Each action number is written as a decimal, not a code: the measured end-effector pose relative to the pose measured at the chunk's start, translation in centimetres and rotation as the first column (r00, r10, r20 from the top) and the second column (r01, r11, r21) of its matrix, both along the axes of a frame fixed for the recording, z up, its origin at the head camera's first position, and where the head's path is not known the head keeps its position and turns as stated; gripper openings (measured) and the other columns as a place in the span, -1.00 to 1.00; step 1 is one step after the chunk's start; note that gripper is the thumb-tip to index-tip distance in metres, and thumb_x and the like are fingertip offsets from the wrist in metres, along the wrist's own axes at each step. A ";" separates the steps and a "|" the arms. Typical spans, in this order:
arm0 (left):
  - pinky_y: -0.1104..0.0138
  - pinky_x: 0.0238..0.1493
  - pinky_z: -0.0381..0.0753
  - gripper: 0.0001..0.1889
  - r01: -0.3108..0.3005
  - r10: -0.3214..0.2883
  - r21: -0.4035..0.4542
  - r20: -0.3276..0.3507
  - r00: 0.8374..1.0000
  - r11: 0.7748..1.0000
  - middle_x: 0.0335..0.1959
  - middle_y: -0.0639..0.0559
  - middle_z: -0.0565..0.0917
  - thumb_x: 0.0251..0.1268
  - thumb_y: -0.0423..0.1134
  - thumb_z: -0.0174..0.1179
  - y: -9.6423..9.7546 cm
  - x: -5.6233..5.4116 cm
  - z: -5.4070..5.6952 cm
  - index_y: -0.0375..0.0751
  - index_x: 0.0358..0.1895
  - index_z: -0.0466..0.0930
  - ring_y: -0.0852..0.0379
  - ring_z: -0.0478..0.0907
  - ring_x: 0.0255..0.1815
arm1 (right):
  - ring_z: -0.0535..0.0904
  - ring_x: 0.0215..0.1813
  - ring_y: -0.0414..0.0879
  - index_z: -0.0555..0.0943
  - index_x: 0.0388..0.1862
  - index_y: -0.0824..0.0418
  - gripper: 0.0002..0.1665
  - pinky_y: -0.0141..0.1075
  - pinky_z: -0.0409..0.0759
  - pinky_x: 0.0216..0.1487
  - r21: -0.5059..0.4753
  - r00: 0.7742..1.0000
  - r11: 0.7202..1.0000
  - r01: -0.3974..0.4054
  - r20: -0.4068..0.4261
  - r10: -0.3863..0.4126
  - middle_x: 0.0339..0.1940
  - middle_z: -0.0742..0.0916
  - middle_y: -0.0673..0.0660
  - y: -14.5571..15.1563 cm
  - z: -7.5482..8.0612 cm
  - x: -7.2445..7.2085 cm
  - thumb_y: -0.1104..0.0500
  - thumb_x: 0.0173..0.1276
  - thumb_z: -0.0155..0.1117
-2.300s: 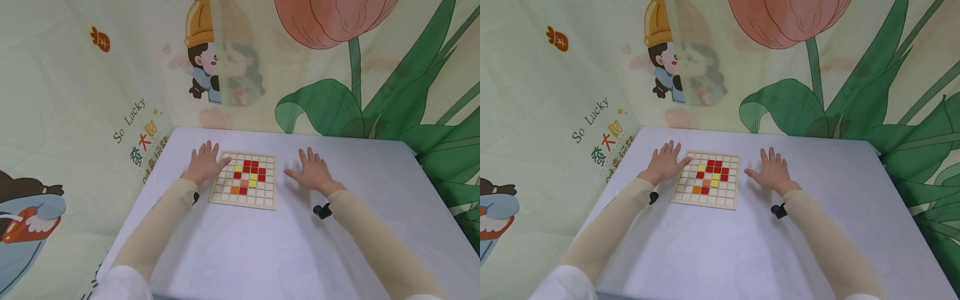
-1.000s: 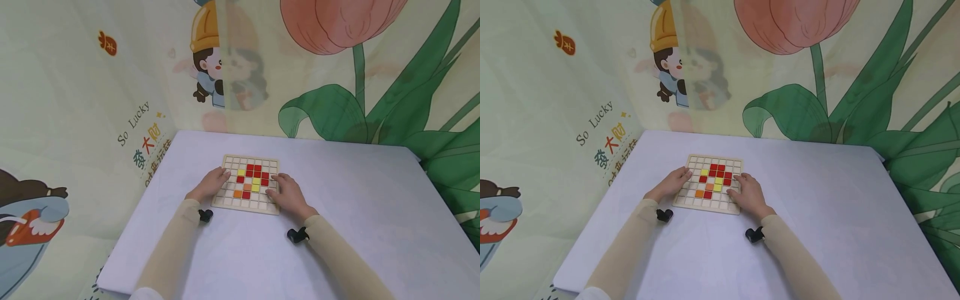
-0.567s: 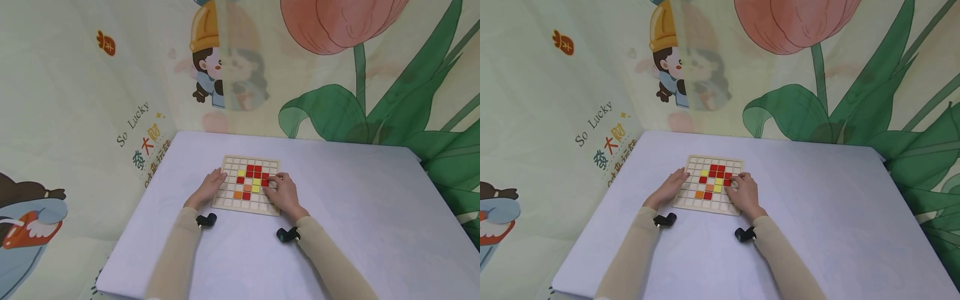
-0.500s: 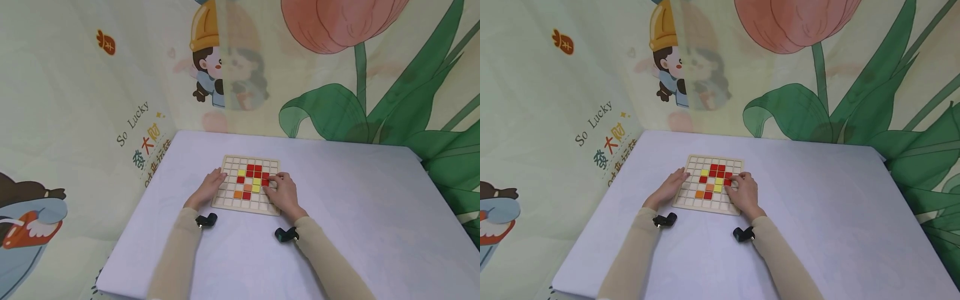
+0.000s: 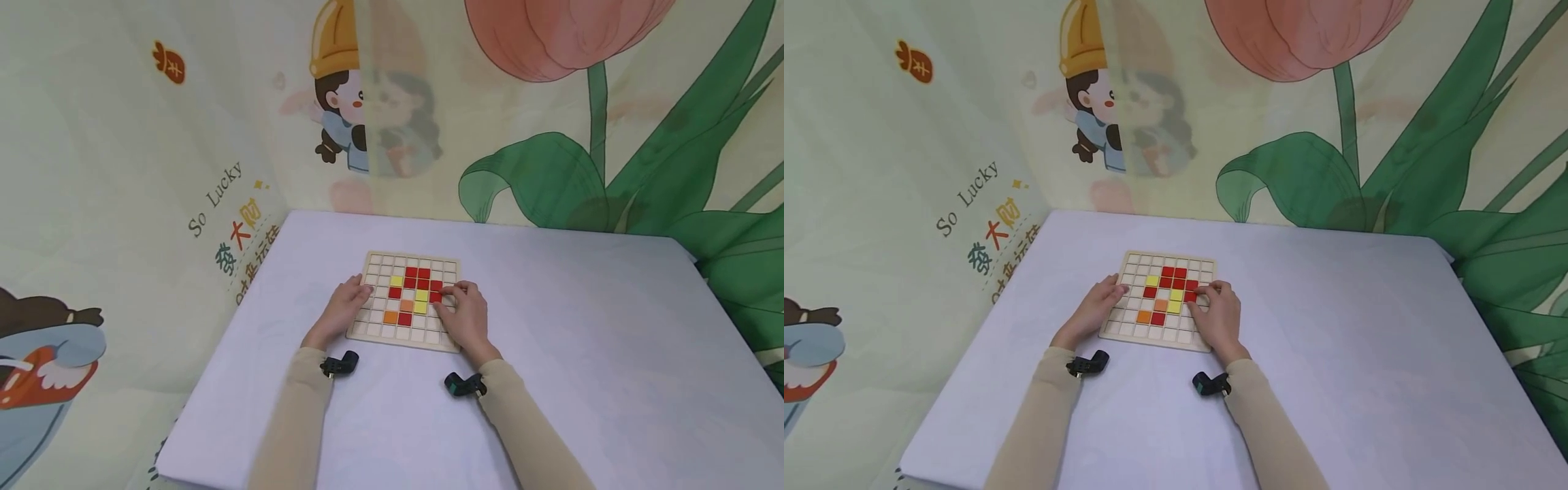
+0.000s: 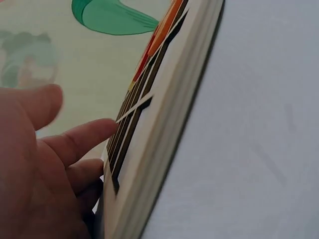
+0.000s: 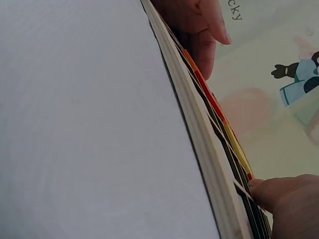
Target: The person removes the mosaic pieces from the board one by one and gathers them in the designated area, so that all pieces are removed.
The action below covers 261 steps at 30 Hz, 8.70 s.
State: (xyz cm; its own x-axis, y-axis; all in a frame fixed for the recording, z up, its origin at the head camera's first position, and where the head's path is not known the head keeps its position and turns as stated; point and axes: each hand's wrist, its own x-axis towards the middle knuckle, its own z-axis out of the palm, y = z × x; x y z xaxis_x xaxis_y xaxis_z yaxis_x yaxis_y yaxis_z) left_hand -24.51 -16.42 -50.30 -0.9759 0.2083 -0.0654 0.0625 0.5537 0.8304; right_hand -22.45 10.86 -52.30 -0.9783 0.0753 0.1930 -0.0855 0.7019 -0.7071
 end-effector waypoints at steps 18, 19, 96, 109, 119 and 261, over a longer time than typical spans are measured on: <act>0.18 0.58 -0.18 -0.85 -0.072 0.063 -0.079 -0.111 0.992 0.994 0.49 -0.14 0.26 0.39 -0.24 0.13 0.3 0.9 -0.7 -0.21 -0.17 0.64 -0.04 0.00 0.57 | 0.44 0.18 0.07 0.61 0.02 0.17 -0.63 -0.03 0.45 0.21 0.006 0.995 0.999 -0.048 -0.082 0.048 0.12 0.59 0.13 0.0 -0.8 0.7 0.10 0.26 0.40; 0.18 0.58 -0.19 -0.87 -0.069 0.060 -0.078 -0.111 0.992 0.995 0.49 -0.13 0.26 0.37 -0.26 0.14 0.3 0.9 -0.7 -0.20 -0.17 0.65 -0.03 0.00 0.57 | 0.45 0.15 0.05 0.61 0.03 0.16 -0.63 -0.04 0.46 0.19 0.011 0.995 0.999 -0.049 -0.082 0.050 0.11 0.61 0.11 0.1 -0.8 0.7 0.11 0.26 0.40; 0.12 0.55 0.00 -0.81 -0.144 0.131 -0.115 -0.115 0.985 0.983 0.48 -0.03 0.30 0.35 -0.42 0.05 0.7 0.8 -0.7 -0.16 -0.17 0.67 0.02 0.06 0.55 | 0.45 -0.17 0.09 0.58 0.19 0.23 -0.58 -0.06 0.28 0.00 0.040 0.996 0.996 0.077 -0.050 -0.075 -0.21 0.64 0.19 6.0 0.1 -1.9 0.26 0.34 0.29; 0.11 0.55 -0.01 -0.82 -0.146 0.135 -0.112 -0.104 0.985 0.983 0.48 -0.01 0.29 0.35 -0.40 0.05 0.7 0.8 -0.7 -0.14 -0.17 0.65 0.03 0.05 0.55 | 0.45 -0.16 0.04 0.56 0.22 0.17 -0.56 -0.19 0.41 -0.13 -0.035 0.997 0.997 0.072 -0.022 -0.073 -0.20 0.64 0.17 6.3 0.0 -1.7 0.23 0.36 0.27; 0.13 0.55 0.00 -0.82 -0.154 0.144 -0.104 -0.099 0.985 0.983 0.48 0.00 0.29 0.34 -0.42 0.06 0.6 0.9 -0.4 -0.14 -0.17 0.64 0.05 0.05 0.55 | 0.44 -0.17 0.07 0.57 0.19 0.25 -0.59 -0.16 0.42 -0.14 0.044 0.998 0.998 0.055 -0.025 -0.054 -0.18 0.64 0.21 6.6 0.0 -1.7 0.23 0.38 0.26; 0.11 0.54 0.04 -0.79 -0.128 0.115 -0.098 -0.128 0.985 0.987 0.46 -0.02 0.33 0.31 -0.44 0.03 1.2 1.3 -0.6 -0.15 -0.20 0.66 0.03 0.07 0.55 | 0.50 -0.12 0.03 0.60 0.17 0.16 -0.57 -0.14 0.52 -0.08 -0.123 0.999 0.992 -0.002 -0.044 -0.003 -0.09 0.69 0.13 1.4 1.5 -0.4 0.23 0.31 0.33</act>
